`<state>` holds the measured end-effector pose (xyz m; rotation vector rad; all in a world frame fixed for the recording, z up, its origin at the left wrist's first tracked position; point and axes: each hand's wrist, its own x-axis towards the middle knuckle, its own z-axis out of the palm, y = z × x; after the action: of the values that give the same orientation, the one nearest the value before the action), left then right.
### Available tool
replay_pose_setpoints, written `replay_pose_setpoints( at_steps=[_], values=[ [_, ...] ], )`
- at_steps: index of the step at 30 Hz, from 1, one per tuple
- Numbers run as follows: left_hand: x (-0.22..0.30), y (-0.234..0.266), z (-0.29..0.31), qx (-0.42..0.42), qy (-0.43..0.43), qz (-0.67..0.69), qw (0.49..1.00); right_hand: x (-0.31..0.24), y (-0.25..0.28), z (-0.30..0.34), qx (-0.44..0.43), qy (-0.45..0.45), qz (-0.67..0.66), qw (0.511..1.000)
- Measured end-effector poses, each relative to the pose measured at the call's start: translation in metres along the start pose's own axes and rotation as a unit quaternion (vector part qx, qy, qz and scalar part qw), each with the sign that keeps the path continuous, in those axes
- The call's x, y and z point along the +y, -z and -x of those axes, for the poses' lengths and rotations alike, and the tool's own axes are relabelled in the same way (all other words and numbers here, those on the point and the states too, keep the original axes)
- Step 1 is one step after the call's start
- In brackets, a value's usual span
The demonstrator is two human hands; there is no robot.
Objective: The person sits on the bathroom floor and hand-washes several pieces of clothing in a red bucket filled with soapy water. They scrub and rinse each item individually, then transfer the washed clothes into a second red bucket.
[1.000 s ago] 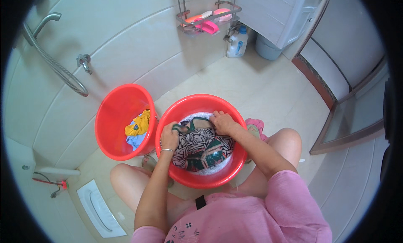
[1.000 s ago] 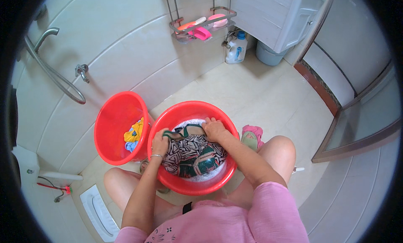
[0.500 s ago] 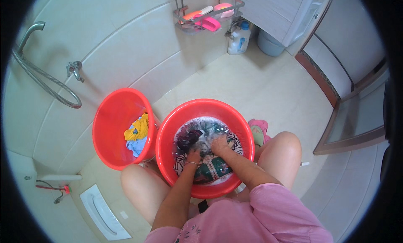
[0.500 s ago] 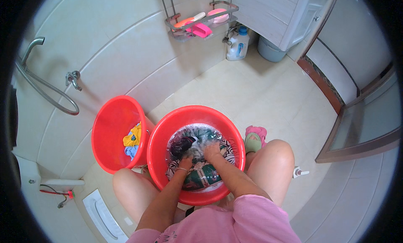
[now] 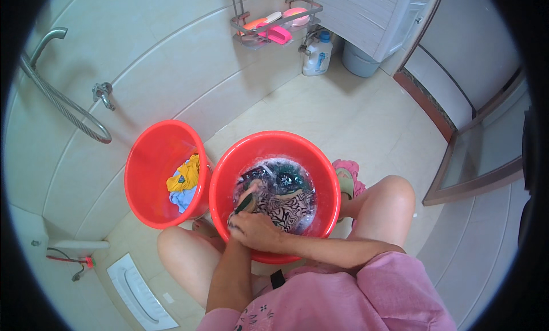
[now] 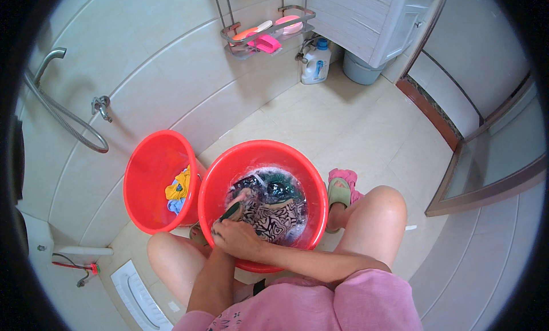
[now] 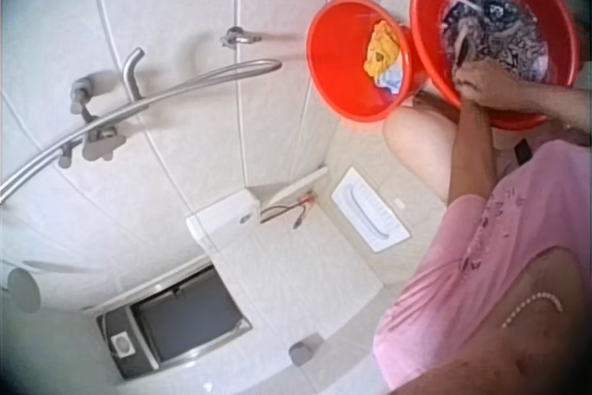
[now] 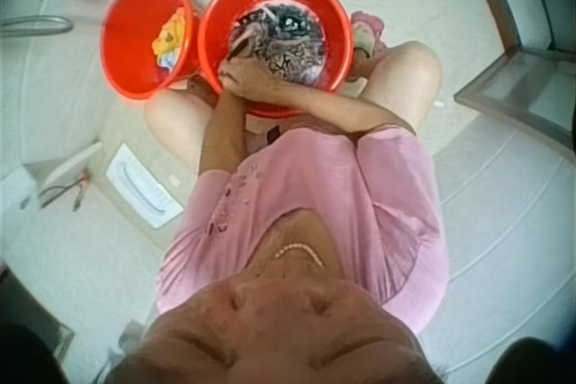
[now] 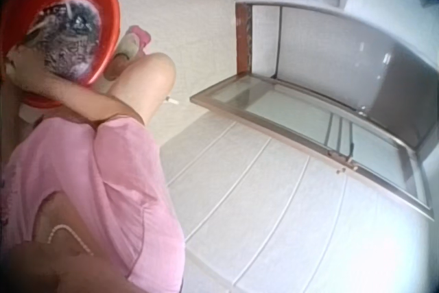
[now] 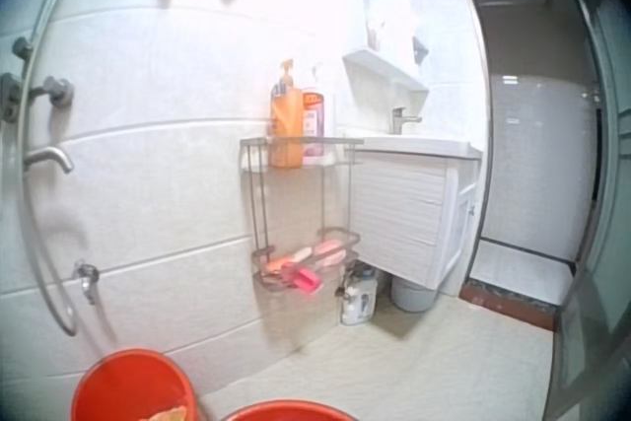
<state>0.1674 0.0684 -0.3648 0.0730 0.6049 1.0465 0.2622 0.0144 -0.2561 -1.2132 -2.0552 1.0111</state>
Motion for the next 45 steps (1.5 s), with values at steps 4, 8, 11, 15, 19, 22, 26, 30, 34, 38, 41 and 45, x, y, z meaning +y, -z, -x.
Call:
replay_pose_setpoints(
  at_steps=[4,8,11,15,19,22,26,30,34,38,41,45],
  values=[
    [-0.043,-0.022,0.008,0.126,-0.013,0.103,0.987,0.044,0.042,-0.045,0.105,0.031,0.099,0.989],
    [-0.053,-0.046,0.004,0.107,0.026,-0.029,0.993,0.107,0.064,-0.058,0.156,-0.167,0.057,0.972],
    [-0.026,-0.043,0.005,0.134,0.001,-0.047,0.990,0.079,0.024,-0.034,0.191,0.041,0.053,0.979],
    [0.000,-0.023,0.016,0.002,0.029,-0.007,1.000,0.027,-0.020,-0.004,0.121,0.133,0.011,0.984],
    [-0.038,-0.030,0.017,-0.003,0.061,0.093,0.994,0.070,0.022,-0.038,0.189,-0.070,0.050,0.978],
    [-0.048,-0.046,0.016,0.020,0.039,-0.004,0.999,0.103,0.055,-0.052,0.179,-0.244,0.024,0.953],
    [0.000,-0.041,0.018,0.031,0.013,0.014,0.999,0.052,0.022,-0.029,0.239,-0.026,-0.078,0.968],
    [0.012,-0.026,0.018,-0.122,-0.095,-0.165,0.974,0.008,-0.003,-0.013,0.081,0.113,-0.059,0.988],
    [-0.021,-0.038,0.012,0.146,0.112,-0.076,0.980,0.085,0.054,-0.049,0.206,-0.149,0.100,0.962],
    [0.006,-0.049,-0.013,0.128,-0.169,-0.289,0.933,0.150,0.083,-0.067,0.205,-0.101,0.207,0.951],
    [0.031,-0.030,-0.031,0.217,-0.271,-0.613,0.710,0.158,0.080,-0.067,0.171,-0.019,0.227,0.959],
    [0.000,0.007,-0.047,0.129,-0.197,-0.838,0.493,0.161,0.060,-0.056,-0.053,-0.085,0.363,0.926]
  ],
)
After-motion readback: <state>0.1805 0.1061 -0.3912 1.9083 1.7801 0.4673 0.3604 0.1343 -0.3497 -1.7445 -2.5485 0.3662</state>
